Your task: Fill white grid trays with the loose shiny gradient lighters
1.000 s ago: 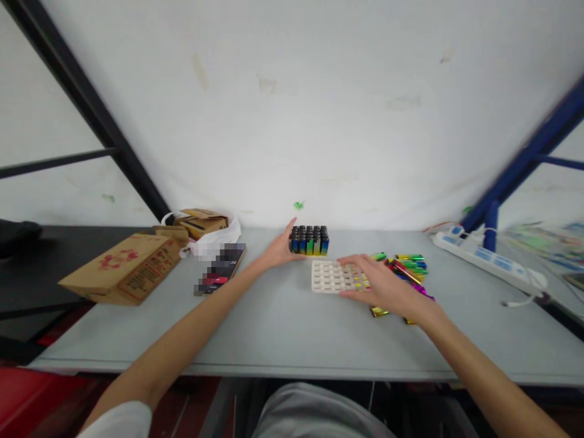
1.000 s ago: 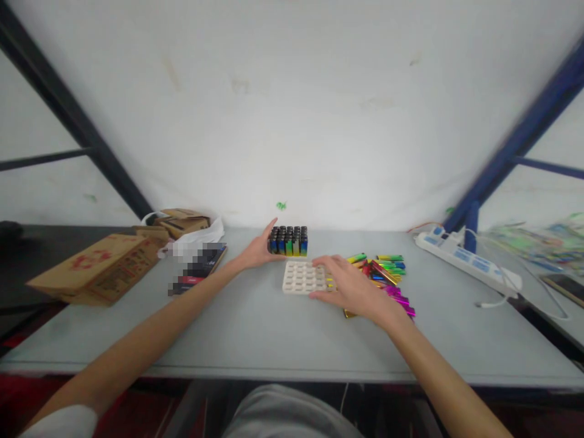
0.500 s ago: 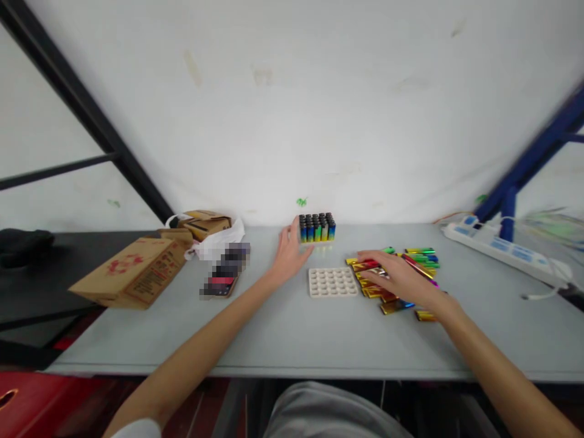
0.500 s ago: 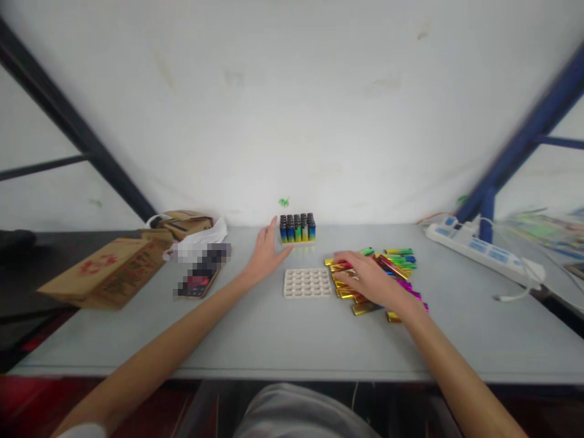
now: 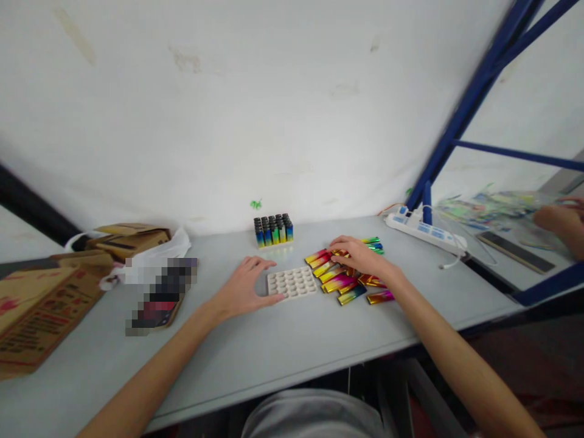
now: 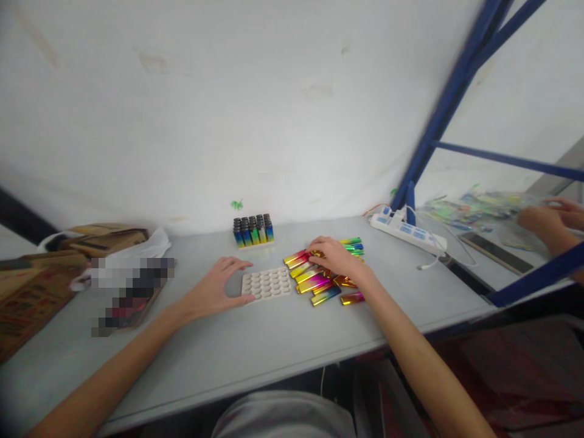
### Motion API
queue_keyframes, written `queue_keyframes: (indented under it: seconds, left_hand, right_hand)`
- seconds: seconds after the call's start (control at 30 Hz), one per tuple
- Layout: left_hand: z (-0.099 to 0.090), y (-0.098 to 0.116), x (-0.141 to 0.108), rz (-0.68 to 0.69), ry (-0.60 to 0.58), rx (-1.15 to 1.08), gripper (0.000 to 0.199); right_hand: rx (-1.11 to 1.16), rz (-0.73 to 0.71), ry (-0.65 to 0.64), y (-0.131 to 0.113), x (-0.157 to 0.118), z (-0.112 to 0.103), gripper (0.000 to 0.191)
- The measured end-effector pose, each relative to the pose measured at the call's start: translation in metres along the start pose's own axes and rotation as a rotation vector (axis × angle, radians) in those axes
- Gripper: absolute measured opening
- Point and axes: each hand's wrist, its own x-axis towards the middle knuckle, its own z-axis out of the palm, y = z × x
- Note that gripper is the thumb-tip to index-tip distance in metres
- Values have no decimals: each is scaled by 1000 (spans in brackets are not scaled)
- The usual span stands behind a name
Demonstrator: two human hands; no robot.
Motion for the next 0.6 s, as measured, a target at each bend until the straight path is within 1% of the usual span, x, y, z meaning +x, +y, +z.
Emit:
queue_keyframes:
  seconds: [0.13, 0.17, 0.23, 0.3, 0.37, 0.4, 0.47, 0.53, 0.6]
  left_hand:
    - [0, -4, -3, 3, -54, 8, 71]
    - [0, -5, -3, -1, -58, 2, 71]
    - [1, -5, -4, -5, -60, -19, 71]
    - [0, -4, -4, -2, -60, -42, 67]
    - [-2, -2, -3, 3, -57, -59, 65]
    - [-3, -2, -3, 3, -54, -65, 64]
    - [-5, 0, -3, -3, -47, -79, 65]
    - [-6, 1, -2, -17, -33, -102, 65]
    - [-4, 2, 0, -35, -8, -128, 65]
  right_hand:
    - [43, -4, -72, 3, 12, -4, 18]
    - [37, 0, -88, 4, 16, -5, 17]
    - [14, 8, -123, 6, 24, -6, 20]
    - [6, 3, -159, 7, 31, -8, 23]
    - [56, -8, -155, 8, 36, -8, 18]
    - [111, -13, -131, 7, 37, -8, 17]
    - [289, -3, -41, 4, 38, -8, 24]
    - [509, 48, 76, -2, 38, -6, 32]
    - [743, 115, 199, -12, 40, -4, 36]
